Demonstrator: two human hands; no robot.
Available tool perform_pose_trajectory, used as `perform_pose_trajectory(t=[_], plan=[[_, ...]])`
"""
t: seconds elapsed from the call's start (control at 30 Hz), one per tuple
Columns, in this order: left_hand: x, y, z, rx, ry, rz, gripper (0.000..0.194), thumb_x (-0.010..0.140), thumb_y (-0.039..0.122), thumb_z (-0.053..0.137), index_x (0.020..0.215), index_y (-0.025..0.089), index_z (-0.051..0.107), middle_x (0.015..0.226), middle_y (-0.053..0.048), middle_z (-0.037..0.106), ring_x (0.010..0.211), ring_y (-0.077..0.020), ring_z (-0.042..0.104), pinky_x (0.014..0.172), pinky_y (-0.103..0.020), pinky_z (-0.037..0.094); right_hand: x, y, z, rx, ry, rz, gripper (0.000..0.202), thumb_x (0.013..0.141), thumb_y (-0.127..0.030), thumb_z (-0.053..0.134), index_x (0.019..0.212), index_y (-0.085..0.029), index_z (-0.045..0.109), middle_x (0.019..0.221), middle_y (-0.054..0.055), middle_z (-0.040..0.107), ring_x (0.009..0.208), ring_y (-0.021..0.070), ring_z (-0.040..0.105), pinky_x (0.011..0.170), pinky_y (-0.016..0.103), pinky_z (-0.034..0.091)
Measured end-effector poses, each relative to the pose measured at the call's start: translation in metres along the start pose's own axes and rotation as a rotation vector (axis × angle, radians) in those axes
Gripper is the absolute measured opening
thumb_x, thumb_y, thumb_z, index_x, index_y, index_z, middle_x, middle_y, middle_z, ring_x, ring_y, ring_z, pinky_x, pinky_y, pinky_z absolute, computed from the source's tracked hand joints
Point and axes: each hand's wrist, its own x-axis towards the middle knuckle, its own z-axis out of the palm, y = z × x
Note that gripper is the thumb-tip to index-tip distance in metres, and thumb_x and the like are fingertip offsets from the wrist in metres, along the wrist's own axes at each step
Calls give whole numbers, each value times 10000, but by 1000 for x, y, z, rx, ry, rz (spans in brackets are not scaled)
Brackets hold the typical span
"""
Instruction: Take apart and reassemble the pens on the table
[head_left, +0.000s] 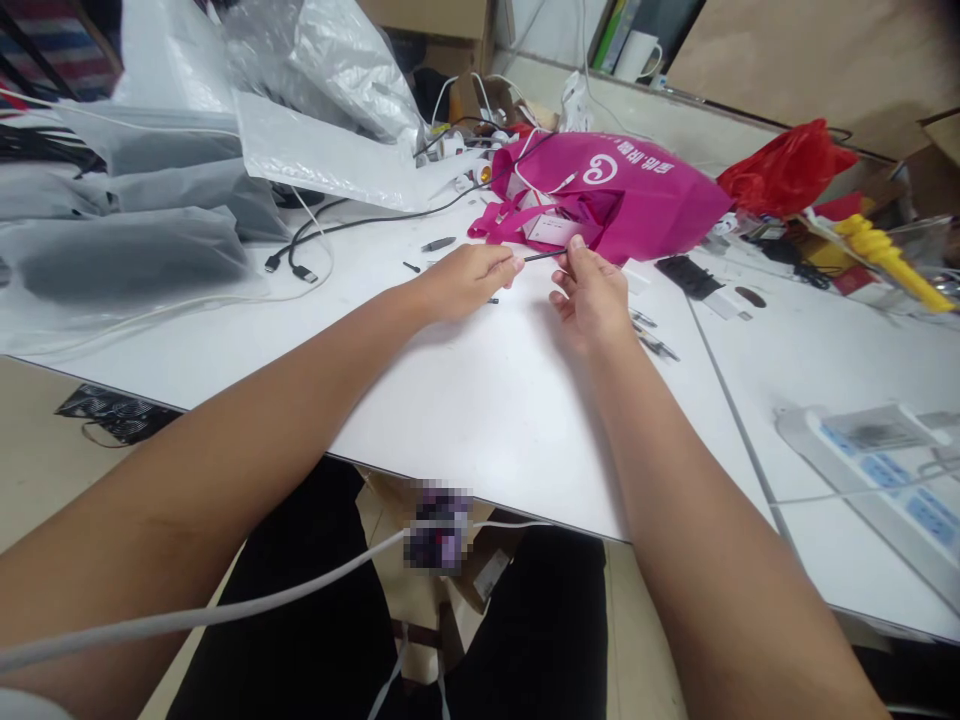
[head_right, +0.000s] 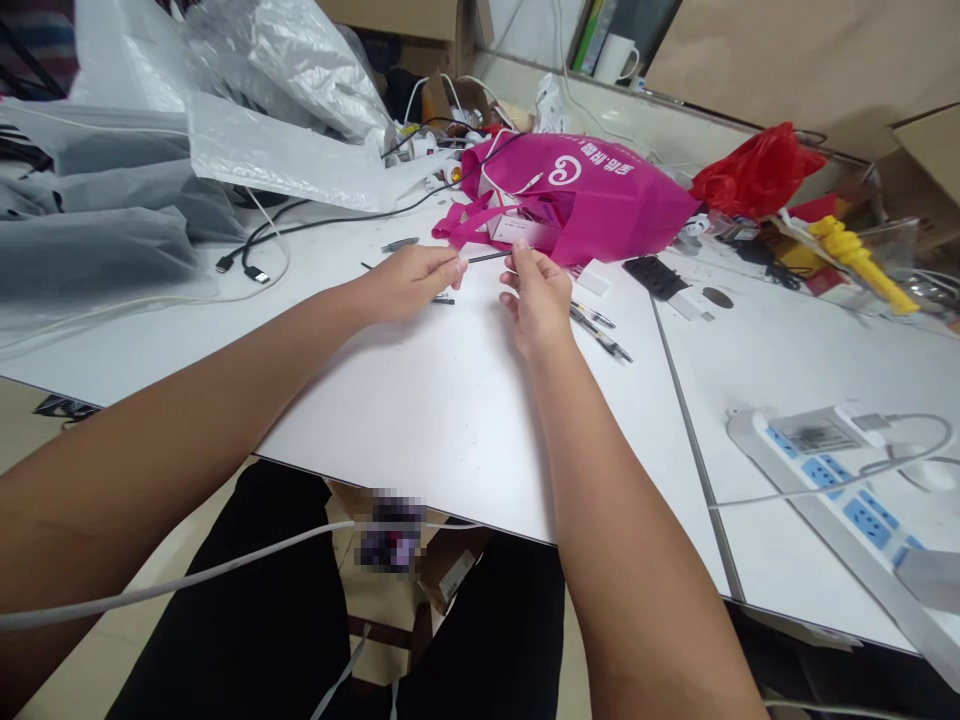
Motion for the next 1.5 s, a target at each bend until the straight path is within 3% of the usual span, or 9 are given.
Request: perform_pose_trajectory(t=[0.33, 0.63, 0.73, 0.9, 1.1, 1.23, 1.37, 1.5], plan=[[0, 7, 5, 29, -32, -17, 269, 1149, 372, 562, 923, 234, 611, 885, -30, 653, 878, -219, 611, 856, -357, 430, -16, -14, 12, -15, -103, -28, 641, 860, -910, 833, 967, -296, 685, 994, 45, 750, 979, 216, 733, 700, 315, 560], [-1, 12, 14, -154, -34, -12, 293, 1152, 337, 595, 882, 223, 589, 833, -9, 606, 795, -176, 555, 786, -343, 426, -23, -19, 11, -25, -181, 8, 620, 907, -902, 824, 995, -300, 704, 1015, 47, 781, 1052, 240, 768, 773, 335, 604], [-4, 20, 14, -319, -105, -80, 372, 1173, 464, 596, 880, 239, 549, 759, 11, 521, 655, -144, 467, 665, -330, 395, -23, -21, 9, -4, -198, 7, 611, 909, -885, 842, 959, -296, 685, 995, 42, 783, 1018, 233, 768, 782, 342, 611], [-4, 28, 12, -556, -229, -211, 546, 1132, 765, 545, 888, 278, 511, 688, 57, 325, 508, -111, 254, 510, -318, 238, -22, -24, 6, -36, -210, 18, 575, 945, -857, 831, 959, -298, 697, 926, 37, 776, 1014, 243, 779, 779, 346, 618], [-3, 25, 12, -529, -251, -208, 644, 1056, 897, 537, 857, 286, 506, 683, 44, 315, 510, -124, 267, 515, -343, 240, -25, -26, 12, -37, -232, -3, 618, 931, -877, 825, 878, -290, 640, 782, 17, 679, 867, 220, 737, 721, 340, 565], [-5, 25, 12, -536, -267, -218, 571, 1071, 816, 578, 885, 279, 522, 713, 26, 365, 526, -127, 293, 546, -353, 258, -26, -26, 15, -12, -221, -4, 684, 896, -925, 817, 811, -292, 570, 731, 12, 623, 784, 207, 680, 656, 335, 516], [-6, 27, 13, -574, -244, -221, 463, 1106, 680, 590, 897, 274, 510, 725, 36, 351, 526, -111, 252, 545, -339, 230, -25, -26, 12, -42, -230, 7, 702, 876, -964, 787, 827, -304, 551, 783, 27, 640, 849, 225, 685, 654, 346, 514], [-6, 27, 14, -584, -218, -229, 440, 1116, 641, 589, 888, 274, 506, 714, 43, 353, 519, -114, 263, 544, -332, 247, -23, -24, 10, -79, -227, 7, 693, 875, -983, 760, 874, -309, 594, 830, 41, 671, 918, 248, 708, 691, 365, 535]])
